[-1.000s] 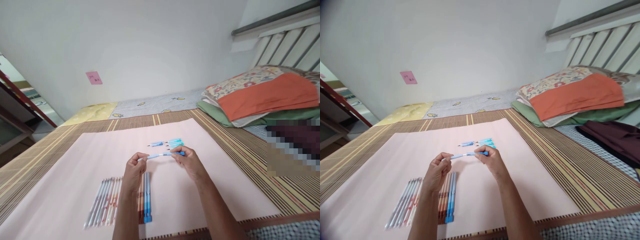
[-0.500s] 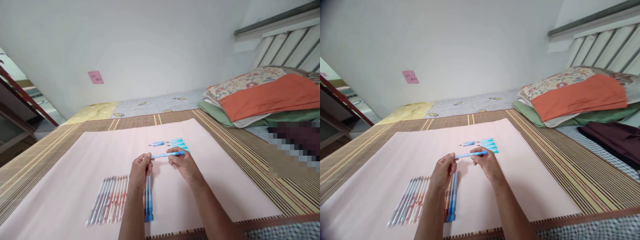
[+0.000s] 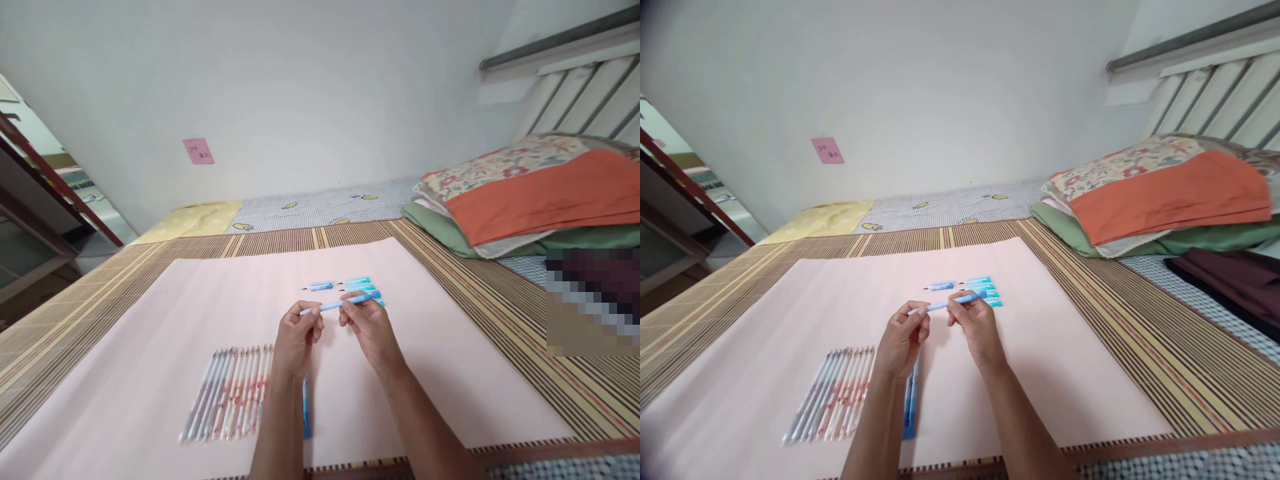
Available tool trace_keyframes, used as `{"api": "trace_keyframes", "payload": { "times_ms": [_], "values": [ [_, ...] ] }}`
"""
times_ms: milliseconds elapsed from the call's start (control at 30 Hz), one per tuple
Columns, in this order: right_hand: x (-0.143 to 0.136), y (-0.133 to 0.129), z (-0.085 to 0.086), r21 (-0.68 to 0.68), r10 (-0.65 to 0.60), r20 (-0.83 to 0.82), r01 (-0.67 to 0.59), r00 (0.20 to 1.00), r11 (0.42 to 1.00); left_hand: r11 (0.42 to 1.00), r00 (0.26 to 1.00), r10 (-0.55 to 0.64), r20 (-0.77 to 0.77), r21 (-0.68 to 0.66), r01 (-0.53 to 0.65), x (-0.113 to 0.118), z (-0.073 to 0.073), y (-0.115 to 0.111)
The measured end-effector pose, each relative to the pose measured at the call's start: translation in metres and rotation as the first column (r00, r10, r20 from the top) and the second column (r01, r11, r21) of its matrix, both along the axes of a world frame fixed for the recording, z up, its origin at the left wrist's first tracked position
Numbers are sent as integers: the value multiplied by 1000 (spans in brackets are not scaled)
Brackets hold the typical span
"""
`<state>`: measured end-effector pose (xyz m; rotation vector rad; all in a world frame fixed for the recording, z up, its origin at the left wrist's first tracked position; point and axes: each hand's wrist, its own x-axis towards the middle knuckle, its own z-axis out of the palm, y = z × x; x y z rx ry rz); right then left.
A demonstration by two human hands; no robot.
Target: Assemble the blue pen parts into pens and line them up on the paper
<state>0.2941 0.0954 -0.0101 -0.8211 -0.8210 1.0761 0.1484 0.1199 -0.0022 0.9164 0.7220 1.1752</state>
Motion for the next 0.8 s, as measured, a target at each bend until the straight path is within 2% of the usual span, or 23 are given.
{"api": "trace_keyframes", "payload": {
  "times_ms": [200,333,467,567,667,800],
  "values": [
    [-3,0,0,-13,9,47,-9,999,1000,1000,1000,-2,6,-25,2,5,0,0],
    [-4,2,-1,-35,-45,-17,44,999,998,999,999,-34,-1,30,34,7,4,-4],
    [-5,3,0,-69,-52,-90,46,995,997,996,999,-35,-2,81,35,12,6,-8],
    [-3,3,1,-76,-80,-60,76,995,994,997,999,-50,11,52,50,14,5,-8],
    [1,2,1,-79,-137,3,136,991,988,999,998,-39,-51,7,39,15,3,-6],
    [4,2,2,-74,-155,21,156,988,985,998,993,21,-118,64,-14,14,2,-5]
  ]
}}
